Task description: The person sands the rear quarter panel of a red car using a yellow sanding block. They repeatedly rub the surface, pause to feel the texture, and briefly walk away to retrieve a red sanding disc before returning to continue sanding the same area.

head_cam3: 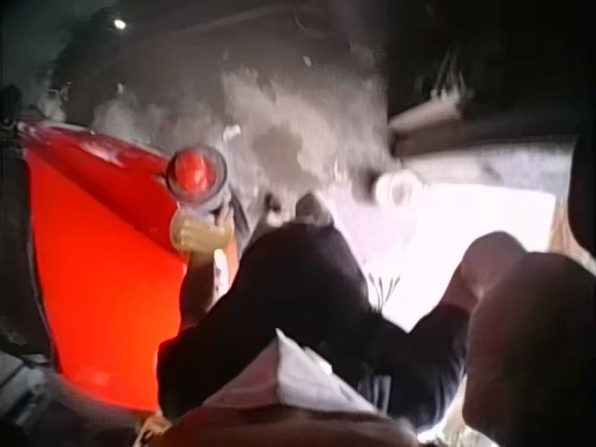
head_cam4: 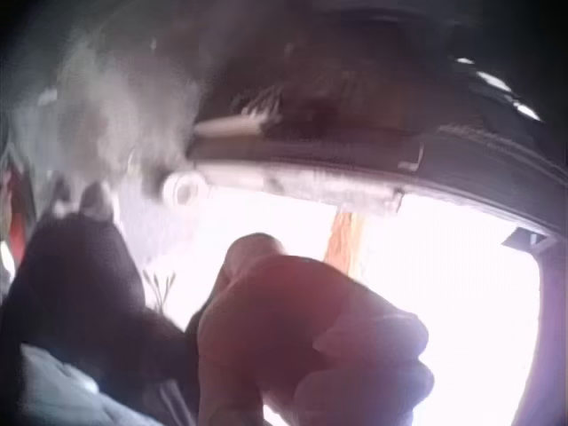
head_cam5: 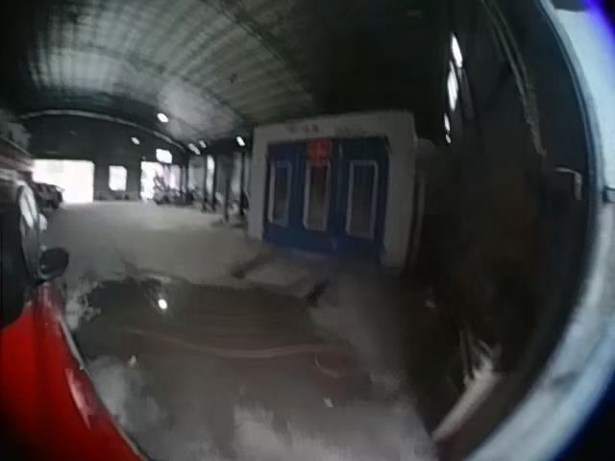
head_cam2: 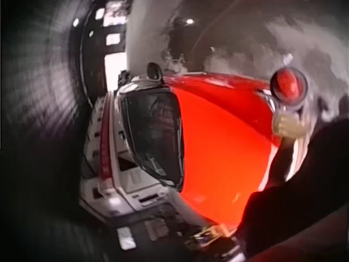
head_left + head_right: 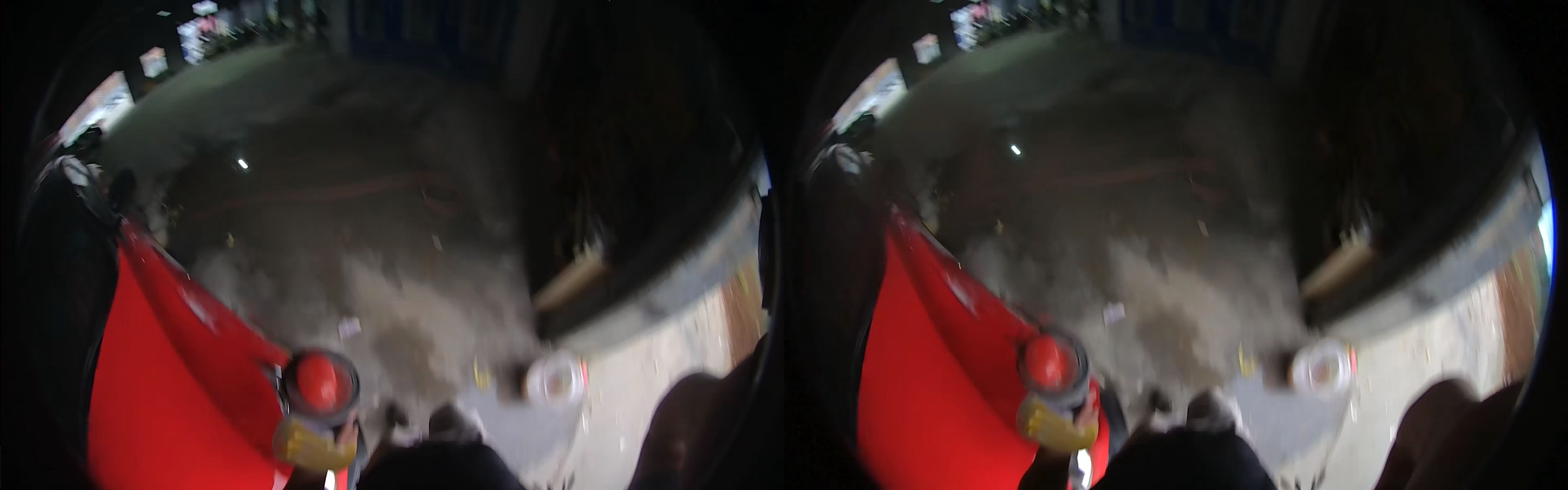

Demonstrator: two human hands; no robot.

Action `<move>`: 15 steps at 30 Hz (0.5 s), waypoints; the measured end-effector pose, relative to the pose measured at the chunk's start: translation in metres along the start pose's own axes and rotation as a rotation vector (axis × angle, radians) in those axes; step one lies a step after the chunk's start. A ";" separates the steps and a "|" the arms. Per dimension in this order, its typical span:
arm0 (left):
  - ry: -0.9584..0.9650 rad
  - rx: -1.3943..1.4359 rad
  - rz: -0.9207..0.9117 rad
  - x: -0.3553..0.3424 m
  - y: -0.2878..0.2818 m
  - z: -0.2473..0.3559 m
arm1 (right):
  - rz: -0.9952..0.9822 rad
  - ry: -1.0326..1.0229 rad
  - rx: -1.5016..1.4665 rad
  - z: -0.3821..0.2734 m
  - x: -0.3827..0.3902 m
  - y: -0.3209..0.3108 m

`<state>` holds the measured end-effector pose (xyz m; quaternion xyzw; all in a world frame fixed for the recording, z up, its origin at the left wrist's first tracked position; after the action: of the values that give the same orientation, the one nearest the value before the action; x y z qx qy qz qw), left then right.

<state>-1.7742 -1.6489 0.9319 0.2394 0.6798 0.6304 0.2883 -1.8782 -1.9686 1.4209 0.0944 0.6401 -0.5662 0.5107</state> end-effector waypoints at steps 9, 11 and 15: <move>0.207 -0.002 0.075 -0.144 -0.048 0.159 | -0.229 0.384 -0.129 0.246 0.008 0.302; 0.300 -0.009 0.053 -0.183 -0.055 0.205 | -0.378 0.477 -0.182 0.307 0.023 0.417; 0.606 0.001 0.068 -0.221 -0.053 0.276 | -0.920 0.459 -0.359 0.338 0.055 0.680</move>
<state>-1.4214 -1.6075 0.8879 0.0631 0.7269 0.6819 0.0511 -1.2435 -2.0399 1.0068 -0.1630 0.7971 -0.5777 0.0658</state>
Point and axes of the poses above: each hand's wrist, its own x-axis away from the middle knuckle, its own y-axis out of the palm, z = x × y, the point moved 10 cm from there along -x, towards the middle knuckle, and after that the axes turned 4 degrees about x, right-handed, at the moved point
